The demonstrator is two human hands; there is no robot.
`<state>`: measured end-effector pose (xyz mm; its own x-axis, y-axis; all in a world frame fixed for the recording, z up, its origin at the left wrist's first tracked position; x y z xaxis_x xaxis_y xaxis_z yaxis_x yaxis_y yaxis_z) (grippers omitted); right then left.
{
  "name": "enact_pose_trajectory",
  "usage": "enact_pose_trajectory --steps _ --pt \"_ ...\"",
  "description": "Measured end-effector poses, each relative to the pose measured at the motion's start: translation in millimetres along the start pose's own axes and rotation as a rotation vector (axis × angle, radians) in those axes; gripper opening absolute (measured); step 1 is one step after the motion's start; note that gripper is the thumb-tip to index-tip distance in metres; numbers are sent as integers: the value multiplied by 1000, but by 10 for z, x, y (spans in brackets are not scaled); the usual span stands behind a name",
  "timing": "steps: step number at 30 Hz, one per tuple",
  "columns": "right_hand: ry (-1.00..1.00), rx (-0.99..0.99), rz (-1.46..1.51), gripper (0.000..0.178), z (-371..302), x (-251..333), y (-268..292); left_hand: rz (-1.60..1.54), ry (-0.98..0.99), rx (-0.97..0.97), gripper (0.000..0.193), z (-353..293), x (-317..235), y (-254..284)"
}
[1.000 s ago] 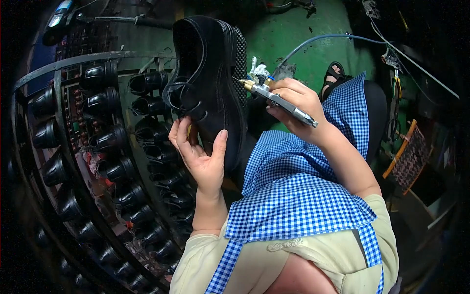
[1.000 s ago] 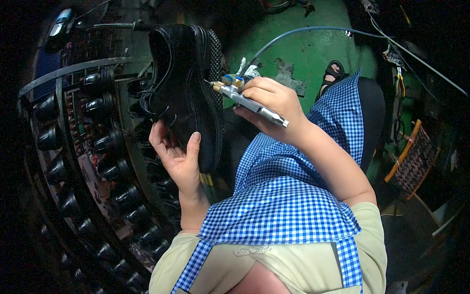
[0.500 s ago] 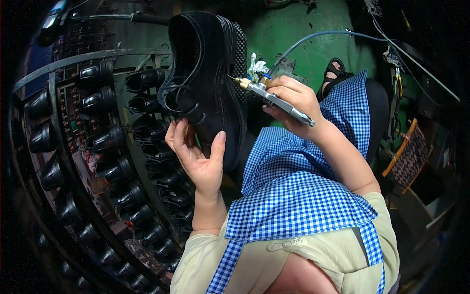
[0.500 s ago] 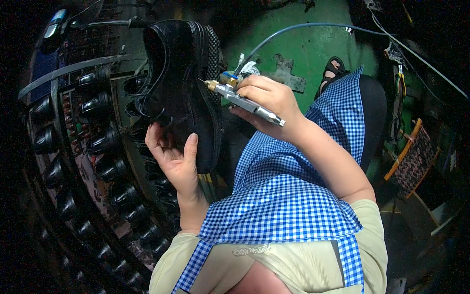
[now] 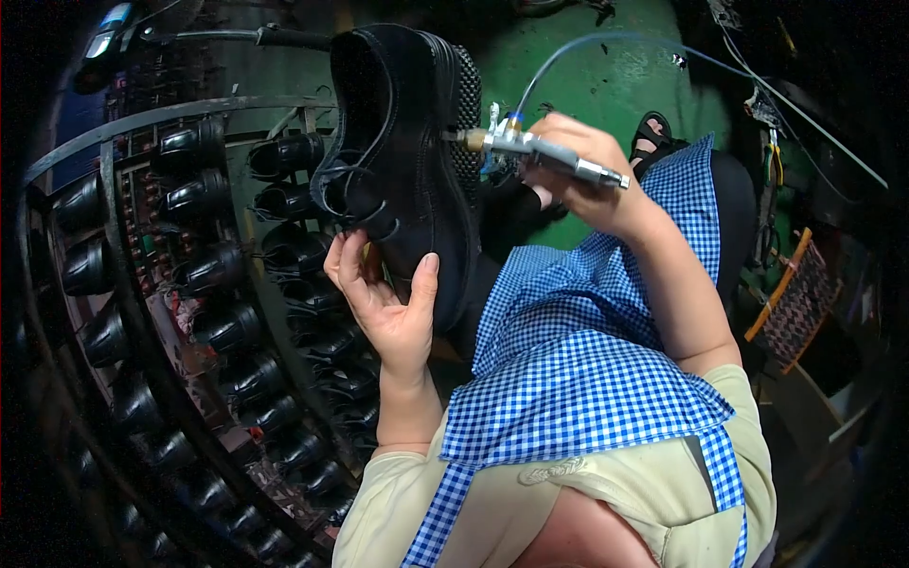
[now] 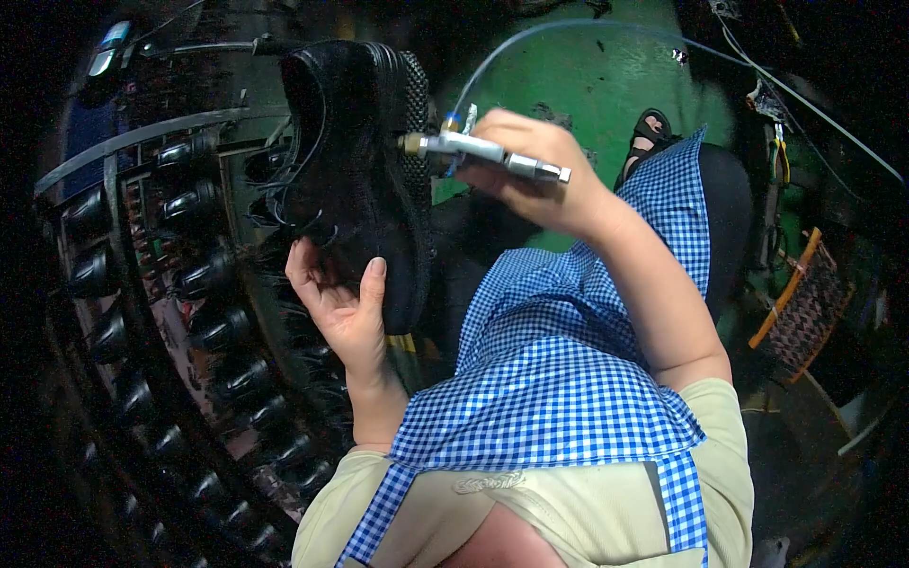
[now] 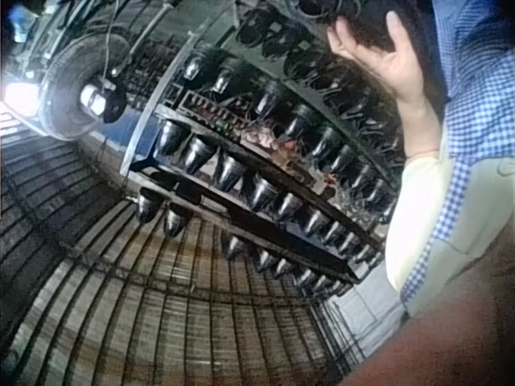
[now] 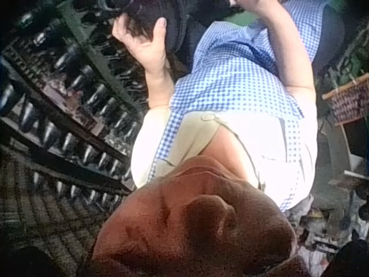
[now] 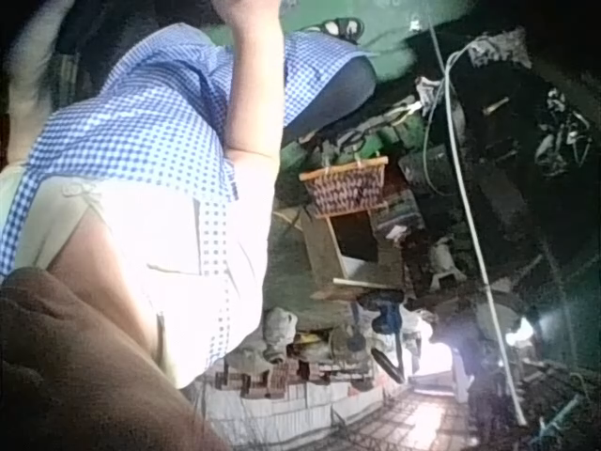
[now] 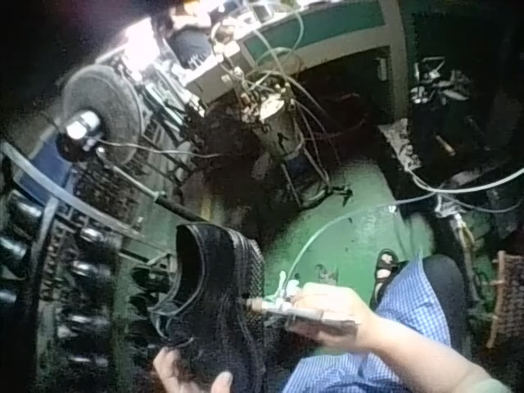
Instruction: Applying glue or sealant to the edge of a black leather shoe using a spray gun.
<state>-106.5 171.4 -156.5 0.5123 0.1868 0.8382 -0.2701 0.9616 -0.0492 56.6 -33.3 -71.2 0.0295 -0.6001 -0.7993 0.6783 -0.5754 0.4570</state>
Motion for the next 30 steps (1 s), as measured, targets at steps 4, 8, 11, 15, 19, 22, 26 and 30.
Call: enact_pose_trajectory --steps 4,8,11,15,19,22,26,30 --pt "7 -170 -195 18 191 -106 148 -20 5 5 80 21 31 -14" --pt "6 -240 -286 19 76 -78 173 4 -4 7 79 24 33 -28" --pt "-7 -231 -388 21 -78 -90 109 19 15 13 79 25 32 -29" --pt "24 -214 -517 26 -198 -144 46 61 -7 19 78 53 20 -25" --pt "28 -224 -568 27 -254 -171 -13 55 1 13 77 82 -2 -5" --pt "-14 -245 -490 29 -255 -178 -10 109 -45 29 77 175 -96 9" --pt "-57 -256 -356 33 -182 -199 16 252 -366 -79 67 546 -424 -8" --pt "-93 -273 -237 30 -137 -189 31 284 -458 110 43 1056 -757 -349"
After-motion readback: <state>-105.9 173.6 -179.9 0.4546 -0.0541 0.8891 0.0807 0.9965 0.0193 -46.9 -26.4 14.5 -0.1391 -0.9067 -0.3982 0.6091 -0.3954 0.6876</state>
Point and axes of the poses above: each hand's wrist, its own z-axis towards the middle knuckle, its own y-axis out of the back of the hand, x = y × z, the point moved 4 cm from there along z, towards the middle knuckle, and after that the axes turned 15 degrees about -x, right-handed, at the moved point
